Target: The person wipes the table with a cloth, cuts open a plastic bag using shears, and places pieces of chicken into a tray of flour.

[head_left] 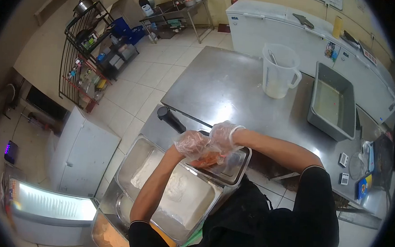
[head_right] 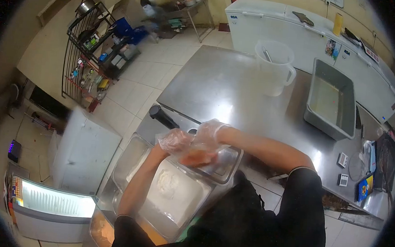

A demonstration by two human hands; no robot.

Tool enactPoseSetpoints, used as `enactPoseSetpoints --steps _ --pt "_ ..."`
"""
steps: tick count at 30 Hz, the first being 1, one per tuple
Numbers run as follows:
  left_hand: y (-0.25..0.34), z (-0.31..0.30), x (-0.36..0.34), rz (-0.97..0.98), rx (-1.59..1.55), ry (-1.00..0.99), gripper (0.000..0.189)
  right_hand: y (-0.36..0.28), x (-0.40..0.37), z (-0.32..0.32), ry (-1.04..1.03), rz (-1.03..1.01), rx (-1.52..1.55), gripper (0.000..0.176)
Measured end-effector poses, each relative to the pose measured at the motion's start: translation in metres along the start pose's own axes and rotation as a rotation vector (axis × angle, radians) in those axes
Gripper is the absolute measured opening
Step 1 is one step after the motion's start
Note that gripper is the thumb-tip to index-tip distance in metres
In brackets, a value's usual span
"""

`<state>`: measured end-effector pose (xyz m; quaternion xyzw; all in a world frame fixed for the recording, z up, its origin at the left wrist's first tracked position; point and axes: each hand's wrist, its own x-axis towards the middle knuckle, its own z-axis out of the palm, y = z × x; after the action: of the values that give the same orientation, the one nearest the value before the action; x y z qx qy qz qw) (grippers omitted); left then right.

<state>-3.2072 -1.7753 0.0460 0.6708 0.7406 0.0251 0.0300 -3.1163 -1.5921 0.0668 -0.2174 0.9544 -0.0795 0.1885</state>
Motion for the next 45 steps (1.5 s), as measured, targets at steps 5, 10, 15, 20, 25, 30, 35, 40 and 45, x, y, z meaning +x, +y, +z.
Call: enactPoseSetpoints --steps 5,10,15,20,25,30,35,40,45 --pt "-0.002 0.001 -0.003 0.026 -0.174 0.077 0.016 0.018 0.031 0.03 0.06 -0.008 0.008 0.05" --pt "-0.006 0.003 -0.004 0.011 -0.234 0.112 0.018 0.008 0.03 0.038 0.148 0.073 0.246 0.036" --pt "-0.009 0.006 -0.007 -0.037 -0.211 0.083 0.018 0.024 0.078 0.092 0.25 0.015 0.567 0.032" --pt "-0.011 -0.003 -0.008 0.116 -0.254 0.177 0.022 0.01 0.07 0.088 0.205 0.031 0.598 0.031" --pt "-0.028 0.0 -0.004 -0.091 -0.292 0.201 0.025 -0.043 0.0 0.006 0.05 0.03 0.237 0.031" --pt "-0.035 -0.004 -0.001 -0.249 -0.197 0.242 0.026 -0.065 0.003 0.026 0.297 0.127 0.051 0.034" --pt "-0.011 -0.004 0.021 -0.201 -0.126 0.227 0.024 -0.049 0.068 0.094 0.517 0.127 -0.05 0.049" --pt "-0.015 -0.008 0.02 -0.479 -0.537 0.337 0.028 -0.051 0.045 0.064 0.285 0.227 0.012 0.046" --pt "-0.042 -0.003 0.009 -0.491 -0.577 0.404 0.039 -0.058 -0.001 0.022 0.275 0.304 0.148 0.031"
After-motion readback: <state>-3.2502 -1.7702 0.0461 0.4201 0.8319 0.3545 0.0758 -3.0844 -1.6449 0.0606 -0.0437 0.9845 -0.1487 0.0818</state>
